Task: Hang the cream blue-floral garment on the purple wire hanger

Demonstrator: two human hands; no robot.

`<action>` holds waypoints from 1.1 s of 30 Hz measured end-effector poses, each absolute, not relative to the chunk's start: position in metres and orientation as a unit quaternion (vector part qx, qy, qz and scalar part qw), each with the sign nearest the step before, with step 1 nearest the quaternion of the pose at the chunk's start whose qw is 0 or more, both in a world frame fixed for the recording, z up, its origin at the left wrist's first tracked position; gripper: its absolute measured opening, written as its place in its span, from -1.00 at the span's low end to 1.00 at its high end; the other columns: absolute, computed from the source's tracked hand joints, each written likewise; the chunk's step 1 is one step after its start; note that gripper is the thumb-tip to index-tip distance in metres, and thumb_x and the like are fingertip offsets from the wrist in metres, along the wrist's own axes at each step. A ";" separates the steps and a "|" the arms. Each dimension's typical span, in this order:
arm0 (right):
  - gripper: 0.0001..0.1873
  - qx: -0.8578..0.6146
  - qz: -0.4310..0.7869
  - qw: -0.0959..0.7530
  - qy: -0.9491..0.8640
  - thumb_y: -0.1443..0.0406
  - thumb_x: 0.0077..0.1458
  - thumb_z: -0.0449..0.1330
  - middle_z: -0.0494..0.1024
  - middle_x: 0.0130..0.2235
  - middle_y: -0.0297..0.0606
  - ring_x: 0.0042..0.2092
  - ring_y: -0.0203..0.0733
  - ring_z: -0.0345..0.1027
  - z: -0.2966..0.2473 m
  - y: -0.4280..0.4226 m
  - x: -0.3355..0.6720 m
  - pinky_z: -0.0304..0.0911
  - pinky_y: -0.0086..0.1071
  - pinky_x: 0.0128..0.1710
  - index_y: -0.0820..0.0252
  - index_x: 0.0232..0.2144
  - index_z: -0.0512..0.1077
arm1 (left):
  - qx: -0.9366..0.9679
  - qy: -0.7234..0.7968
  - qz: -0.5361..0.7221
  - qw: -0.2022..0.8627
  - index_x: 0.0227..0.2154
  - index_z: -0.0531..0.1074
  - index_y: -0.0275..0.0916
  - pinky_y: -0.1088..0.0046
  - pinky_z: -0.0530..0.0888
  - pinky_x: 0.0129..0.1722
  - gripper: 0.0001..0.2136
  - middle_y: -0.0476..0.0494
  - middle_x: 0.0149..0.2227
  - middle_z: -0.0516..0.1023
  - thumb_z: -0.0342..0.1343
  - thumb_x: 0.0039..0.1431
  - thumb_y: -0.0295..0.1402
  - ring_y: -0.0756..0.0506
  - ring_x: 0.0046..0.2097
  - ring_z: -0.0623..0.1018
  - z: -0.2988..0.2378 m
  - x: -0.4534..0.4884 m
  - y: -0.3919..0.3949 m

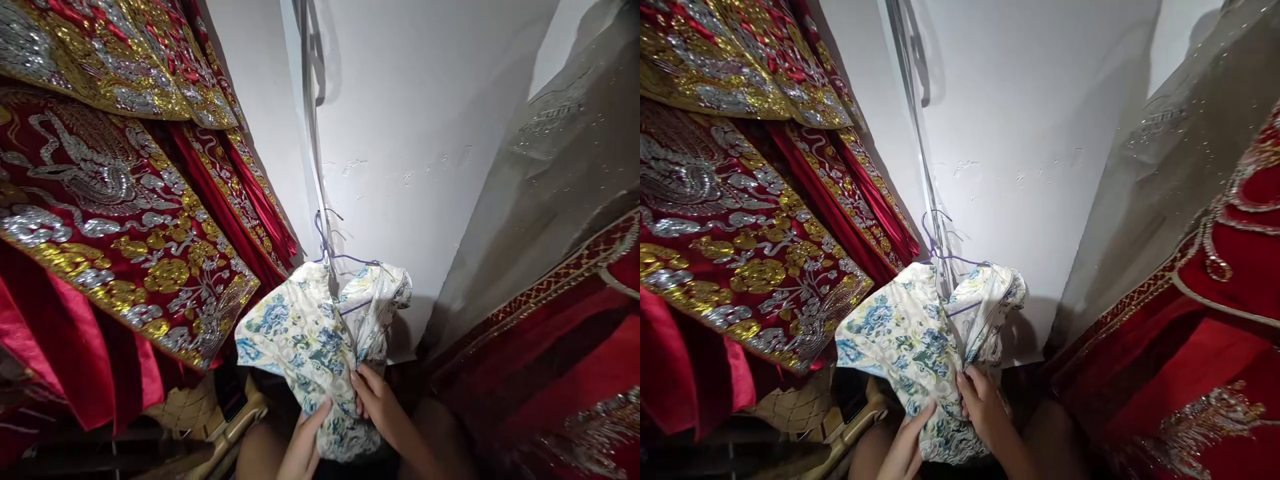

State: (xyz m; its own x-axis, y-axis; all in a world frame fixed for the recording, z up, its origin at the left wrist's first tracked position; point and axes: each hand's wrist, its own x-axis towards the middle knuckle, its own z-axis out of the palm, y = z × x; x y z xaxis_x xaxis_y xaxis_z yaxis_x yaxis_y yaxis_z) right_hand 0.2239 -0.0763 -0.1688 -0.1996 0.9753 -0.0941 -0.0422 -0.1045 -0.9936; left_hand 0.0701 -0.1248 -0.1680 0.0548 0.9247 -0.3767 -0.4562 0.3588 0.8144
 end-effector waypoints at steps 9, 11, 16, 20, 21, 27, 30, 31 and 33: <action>-0.48 -0.447 0.618 0.426 -0.486 -0.12 0.03 0.20 0.33 -0.69 -0.36 -0.63 -0.34 0.08 -0.159 -0.081 0.239 0.00 -0.41 -0.60 0.19 -0.61 0.41 | 0.238 0.605 0.719 0.246 -0.05 0.41 -0.22 0.14 0.28 0.22 -0.53 -0.26 0.03 0.47 0.29 0.04 -0.08 -0.27 0.14 0.43 -0.204 0.075 -0.111; -0.50 -0.448 0.627 0.404 -0.493 -0.10 0.01 0.21 0.40 -0.68 -0.31 -0.64 -0.33 0.11 -0.159 -0.081 0.239 -0.02 -0.42 -0.61 0.21 -0.61 0.46 | 0.355 0.601 0.690 0.190 0.03 0.38 -0.19 0.15 0.26 0.23 -0.57 -0.26 0.09 0.41 0.23 0.13 -0.16 -0.24 0.17 0.39 -0.209 0.090 -0.113; -0.58 -0.451 0.620 0.361 -0.531 -0.02 -0.05 0.23 0.44 -0.70 -0.31 -0.69 -0.35 0.07 -0.148 -0.076 0.227 -0.07 -0.42 -0.64 0.19 -0.63 0.49 | 0.517 0.512 0.598 0.335 -0.05 0.41 -0.22 0.38 0.47 -0.20 -0.76 -0.16 -0.22 0.52 0.04 0.29 -0.25 -0.12 -0.20 0.54 -0.207 0.129 -0.105; -0.59 -0.457 0.597 0.421 -0.507 -0.02 -0.09 0.27 0.36 -0.76 -0.35 -0.70 -0.37 0.01 -0.115 -0.057 0.228 -0.10 -0.41 -0.64 0.19 -0.68 0.46 | 0.565 0.521 0.565 0.300 -0.36 0.39 -0.22 0.48 0.35 -0.37 -0.77 -0.07 -0.43 0.43 -0.05 0.35 -0.24 -0.06 -0.36 0.46 -0.210 0.130 -0.096; -0.60 -0.457 0.588 0.444 -0.498 -0.01 -0.11 0.28 0.36 -0.75 -0.35 -0.69 -0.37 0.01 -0.102 -0.049 0.229 -0.10 -0.42 -0.64 0.19 -0.67 0.47 | 0.585 0.527 0.549 0.279 -0.38 0.38 -0.22 0.47 0.34 -0.34 -0.76 -0.07 -0.43 0.43 -0.06 0.36 -0.26 -0.06 -0.35 0.45 -0.212 0.128 -0.095; -0.69 -0.402 0.554 0.530 -0.501 0.09 -0.08 0.35 0.39 -0.71 -0.35 -0.67 -0.39 0.06 -0.011 0.009 0.228 -0.08 -0.45 -0.66 0.24 -0.56 0.56 | 0.651 0.545 0.485 0.209 -0.44 0.37 -0.21 0.44 0.28 -0.36 -0.74 -0.06 -0.49 0.42 -0.10 0.37 -0.35 -0.07 -0.40 0.43 -0.220 0.126 -0.093; -0.67 -0.376 0.558 0.528 -0.518 0.08 -0.04 0.34 0.40 -0.71 -0.34 -0.68 -0.38 0.07 0.008 0.011 0.221 -0.08 -0.45 -0.67 0.26 -0.52 0.56 | 0.667 0.534 0.472 0.219 -0.44 0.39 -0.22 0.44 0.29 -0.36 -0.75 -0.05 -0.50 0.42 -0.07 0.36 -0.35 -0.07 -0.41 0.43 -0.217 0.123 -0.091; -0.67 -0.373 0.555 0.527 -0.524 0.07 -0.01 0.32 0.41 -0.71 -0.34 -0.67 -0.38 0.08 0.008 0.007 0.219 -0.07 -0.45 -0.66 0.25 -0.51 0.56 | 0.671 0.529 0.469 0.224 -0.43 0.40 -0.22 0.43 0.31 -0.33 -0.76 -0.06 -0.48 0.43 -0.05 0.36 -0.34 -0.07 -0.38 0.45 -0.213 0.120 -0.090; -0.67 -0.373 0.546 0.523 -0.537 0.08 0.07 0.27 0.42 -0.68 -0.35 -0.64 -0.37 0.09 0.001 -0.006 0.217 -0.02 -0.46 -0.63 0.24 -0.48 0.55 | 0.671 0.510 0.484 0.236 -0.34 0.44 -0.22 0.40 0.37 -0.24 -0.81 -0.09 -0.40 0.49 0.00 0.36 -0.31 -0.10 -0.30 0.48 -0.197 0.112 -0.084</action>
State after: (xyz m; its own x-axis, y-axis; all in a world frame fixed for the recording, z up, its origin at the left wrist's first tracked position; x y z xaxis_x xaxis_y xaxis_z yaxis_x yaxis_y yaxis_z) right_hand 0.2172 -0.0062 0.0007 -0.1739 0.9725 0.1547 -0.1713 0.1248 -0.9773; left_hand 0.1121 -0.0842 -0.1967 0.0118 0.9125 0.4090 0.4552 -0.3691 0.8103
